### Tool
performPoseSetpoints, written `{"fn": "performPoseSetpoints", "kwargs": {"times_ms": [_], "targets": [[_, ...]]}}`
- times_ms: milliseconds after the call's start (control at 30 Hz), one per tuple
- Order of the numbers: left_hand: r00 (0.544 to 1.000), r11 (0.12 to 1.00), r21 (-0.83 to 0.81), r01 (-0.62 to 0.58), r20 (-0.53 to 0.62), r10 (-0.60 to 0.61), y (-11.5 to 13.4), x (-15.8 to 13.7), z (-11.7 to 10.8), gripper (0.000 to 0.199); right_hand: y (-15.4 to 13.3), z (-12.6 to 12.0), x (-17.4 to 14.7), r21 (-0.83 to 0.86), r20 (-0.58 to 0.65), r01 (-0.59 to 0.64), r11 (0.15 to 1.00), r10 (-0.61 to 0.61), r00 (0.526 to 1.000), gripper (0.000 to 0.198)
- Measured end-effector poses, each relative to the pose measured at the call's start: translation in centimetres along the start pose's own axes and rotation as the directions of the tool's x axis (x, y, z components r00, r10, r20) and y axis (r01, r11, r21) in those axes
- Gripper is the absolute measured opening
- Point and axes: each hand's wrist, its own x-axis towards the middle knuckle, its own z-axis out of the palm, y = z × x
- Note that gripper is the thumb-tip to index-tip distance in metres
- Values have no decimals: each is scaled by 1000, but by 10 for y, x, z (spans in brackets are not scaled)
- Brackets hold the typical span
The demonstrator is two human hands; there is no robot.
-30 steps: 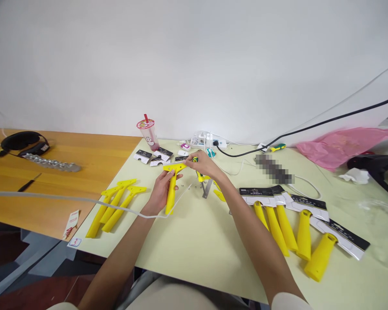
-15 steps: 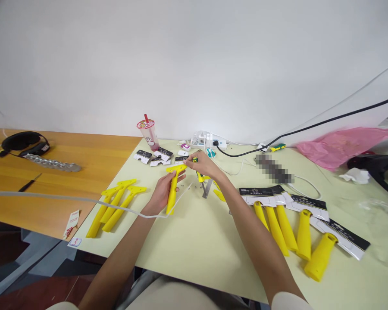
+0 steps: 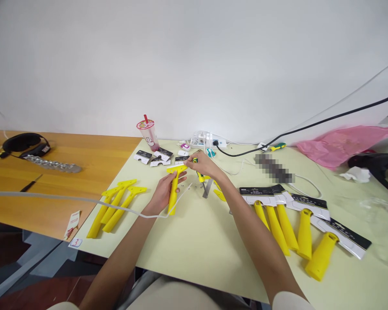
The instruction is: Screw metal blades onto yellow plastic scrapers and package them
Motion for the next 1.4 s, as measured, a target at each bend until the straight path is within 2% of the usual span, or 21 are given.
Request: {"fn": "performPoseSetpoints", "kwargs": {"times_ms": [267, 767, 1400], "targets": [[999, 998, -47, -41, -11, 41, 1, 0, -1, 30, 3, 0, 1, -19, 6, -24, 1000, 24, 1000, 44], [999, 997, -66, -49, 0, 49, 2, -2, 1, 28, 3, -2, 1, -44, 23, -26, 999, 27, 999, 41], [995, 993, -65, -103, -2, 103, -2, 0, 0, 37, -2, -6, -2, -30, 18, -27, 999, 28, 999, 44]]}}
